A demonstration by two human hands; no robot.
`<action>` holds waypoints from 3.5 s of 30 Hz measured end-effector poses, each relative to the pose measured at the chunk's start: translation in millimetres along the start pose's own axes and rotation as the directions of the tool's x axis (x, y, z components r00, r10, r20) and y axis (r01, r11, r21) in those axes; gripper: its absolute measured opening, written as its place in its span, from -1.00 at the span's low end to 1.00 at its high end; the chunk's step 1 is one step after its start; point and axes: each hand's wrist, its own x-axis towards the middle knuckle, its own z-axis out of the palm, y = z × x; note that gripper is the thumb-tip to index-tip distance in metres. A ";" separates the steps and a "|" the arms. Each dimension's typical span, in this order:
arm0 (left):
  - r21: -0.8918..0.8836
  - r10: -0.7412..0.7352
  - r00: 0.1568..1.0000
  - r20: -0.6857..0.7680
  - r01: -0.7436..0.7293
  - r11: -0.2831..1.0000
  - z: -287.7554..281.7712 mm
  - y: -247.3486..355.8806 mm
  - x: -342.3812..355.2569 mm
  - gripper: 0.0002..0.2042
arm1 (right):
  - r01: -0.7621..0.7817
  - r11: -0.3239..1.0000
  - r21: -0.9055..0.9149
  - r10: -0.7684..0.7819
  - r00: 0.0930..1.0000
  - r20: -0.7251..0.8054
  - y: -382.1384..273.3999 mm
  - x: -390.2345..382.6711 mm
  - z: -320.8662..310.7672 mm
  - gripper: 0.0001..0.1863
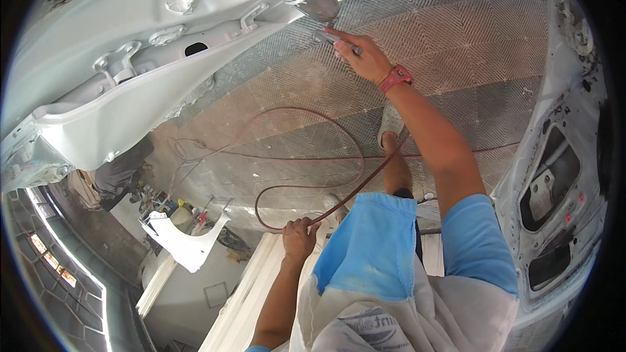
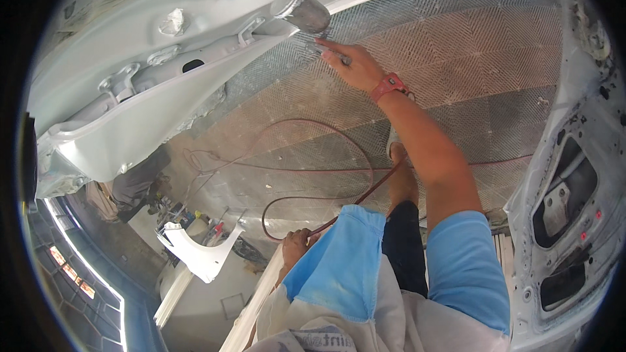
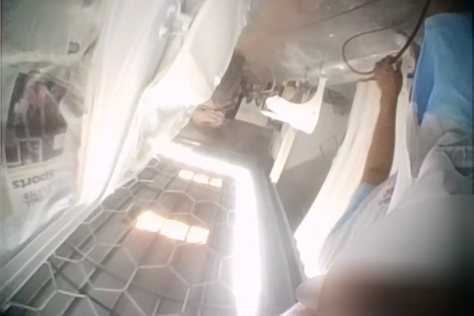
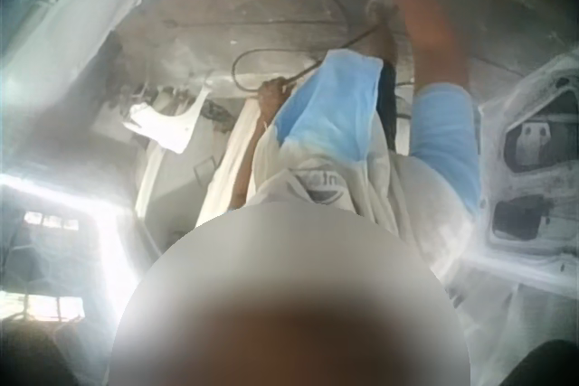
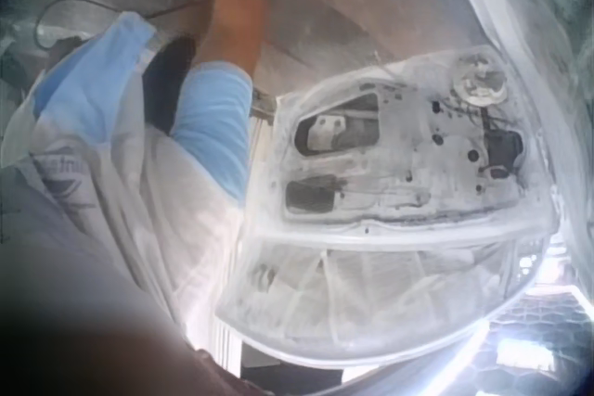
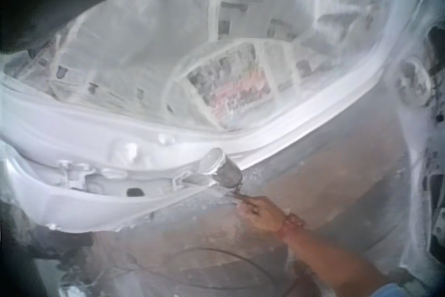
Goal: The person uses a spray gun to apply white paint to the interior and exterior surfaces of a car door. They move around the door, spraying different sections and occasionally adjusting the door's position to reach all areas.
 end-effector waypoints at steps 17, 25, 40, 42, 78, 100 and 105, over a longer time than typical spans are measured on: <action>0.144 -0.050 0.998 -0.042 0.055 0.988 15.5 -86.8 3.4 -0.58 | 0.389 0.914 -0.117 -0.385 0.921 0.055 -121.0 -162.4 28.0 -0.25; -0.099 0.240 0.956 -0.168 -0.259 0.961 6.0 -107.2 3.1 -0.57 | 0.294 0.870 -0.397 -0.336 0.941 -0.040 -275.6 -365.1 58.5 -0.33; 0.144 0.844 0.325 -0.426 -0.897 0.418 -184.2 6.4 -138.2 -0.53 | -0.110 0.803 -0.585 -0.538 0.286 -0.793 -377.1 -717.5 246.1 -0.26; 0.286 0.882 0.081 -0.464 -0.929 0.236 -212.4 57.6 -209.3 -0.52 | -0.128 0.812 -0.570 -0.533 0.234 -0.813 -375.3 -745.9 255.7 -0.28; 0.604 0.365 -0.887 -0.284 -0.461 -0.650 -41.6 447.2 -663.5 -0.50 | -0.197 0.923 -0.331 -0.358 -0.117 -0.927 -296.1 -962.6 197.6 -0.35; 0.670 0.390 -0.829 -0.400 -0.555 -0.493 -44.3 404.2 -653.1 -0.47 | -0.139 0.977 -0.159 -0.193 -0.288 -0.938 -263.2 -994.6 176.6 -0.20; 0.721 0.394 -0.830 -0.394 -0.545 -0.428 -69.9 364.2 -632.9 -0.45 | -0.174 0.973 -0.149 -0.200 -0.328 -0.923 -270.1 -993.4 176.3 -0.20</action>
